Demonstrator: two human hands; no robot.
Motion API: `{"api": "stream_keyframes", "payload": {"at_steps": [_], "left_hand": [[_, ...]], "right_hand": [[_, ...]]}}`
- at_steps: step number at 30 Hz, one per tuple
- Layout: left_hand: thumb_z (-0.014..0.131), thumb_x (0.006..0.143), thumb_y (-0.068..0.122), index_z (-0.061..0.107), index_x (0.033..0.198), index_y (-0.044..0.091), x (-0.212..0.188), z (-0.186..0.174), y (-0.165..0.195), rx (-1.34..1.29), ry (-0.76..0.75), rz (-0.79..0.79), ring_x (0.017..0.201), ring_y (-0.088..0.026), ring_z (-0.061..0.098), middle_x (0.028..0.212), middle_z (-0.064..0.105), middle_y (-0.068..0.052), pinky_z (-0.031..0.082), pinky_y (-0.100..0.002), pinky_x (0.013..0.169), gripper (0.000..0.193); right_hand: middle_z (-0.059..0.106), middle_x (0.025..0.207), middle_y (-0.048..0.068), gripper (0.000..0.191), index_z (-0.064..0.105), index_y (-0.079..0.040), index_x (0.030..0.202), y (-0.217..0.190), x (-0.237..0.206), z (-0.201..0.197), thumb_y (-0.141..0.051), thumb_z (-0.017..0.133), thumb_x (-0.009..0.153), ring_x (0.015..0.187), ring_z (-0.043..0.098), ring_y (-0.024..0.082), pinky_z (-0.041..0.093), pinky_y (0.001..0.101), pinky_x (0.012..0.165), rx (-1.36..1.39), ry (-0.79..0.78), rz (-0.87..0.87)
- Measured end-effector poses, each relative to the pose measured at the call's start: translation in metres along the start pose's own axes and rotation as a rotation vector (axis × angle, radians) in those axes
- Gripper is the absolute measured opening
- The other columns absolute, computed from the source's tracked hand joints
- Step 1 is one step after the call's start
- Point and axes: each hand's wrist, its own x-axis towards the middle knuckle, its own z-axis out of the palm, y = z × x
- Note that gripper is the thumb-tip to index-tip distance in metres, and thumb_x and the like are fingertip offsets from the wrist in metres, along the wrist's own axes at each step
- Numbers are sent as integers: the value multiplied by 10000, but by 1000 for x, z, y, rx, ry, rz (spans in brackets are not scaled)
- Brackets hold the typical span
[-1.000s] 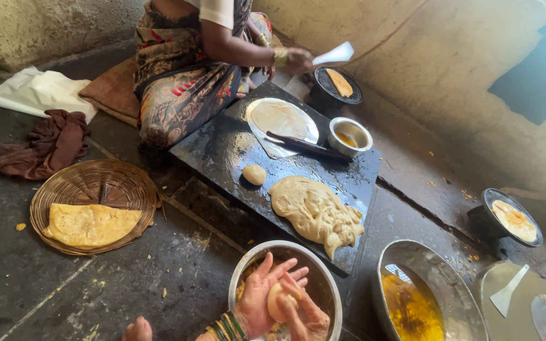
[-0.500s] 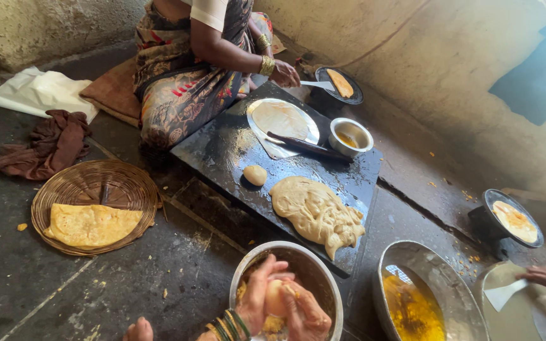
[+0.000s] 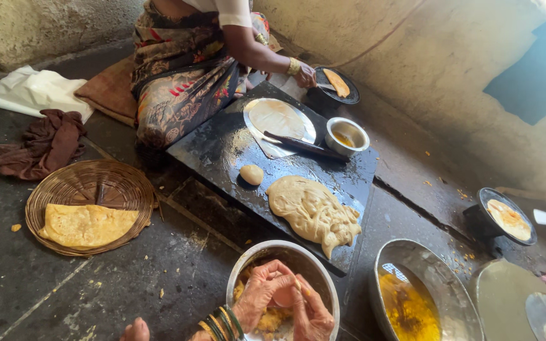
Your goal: The person sits on the floor and repeatedly takes portions of a yellow filling from a metal bowl, encloses them in small balls of dough, and shapes them into stuffed balls. Another person in the background rolls and cooks flatbreads on a griddle.
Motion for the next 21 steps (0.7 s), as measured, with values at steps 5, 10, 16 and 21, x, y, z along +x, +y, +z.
{"api": "stream_keyframes", "payload": {"at_steps": [5, 10, 16, 21], "left_hand": [[721, 928, 269, 704, 900, 99, 12, -3, -13, 95, 132, 53, 771, -119, 714, 828, 722, -19, 637, -249, 674, 174], [740, 950, 236, 694, 902, 69, 16, -4, -21, 126, 141, 103, 744, -131, 667, 805, 654, -25, 583, -272, 614, 180], [688, 858, 87, 578, 1105, 119, 14, 1, -14, -76, 148, 76, 733, -156, 707, 820, 702, -60, 610, -302, 615, 272], [607, 832, 48, 566, 1140, 91, 8, -2, -12, -124, 115, 73, 848, -191, 701, 913, 719, -98, 628, -331, 715, 314]], "right_hand": [[777, 1186, 166, 307, 752, 45, 1149, -3, 1, -10, -68, 728, 865, 1014, 774, 222, 620, 343, 900, 147, -125, 219], [775, 1178, 168, 256, 792, 82, 1054, 4, 6, -9, -100, 777, 875, 988, 769, 249, 639, 362, 837, 144, -23, 174], [738, 1159, 145, 378, 647, -43, 1214, 29, 10, -3, -133, 723, 855, 1002, 729, 274, 618, 472, 770, 546, 56, 590], [676, 1264, 148, 426, 595, -84, 1303, 52, 2, 2, -180, 645, 892, 1083, 709, 291, 617, 508, 815, 675, -12, 679]]}}
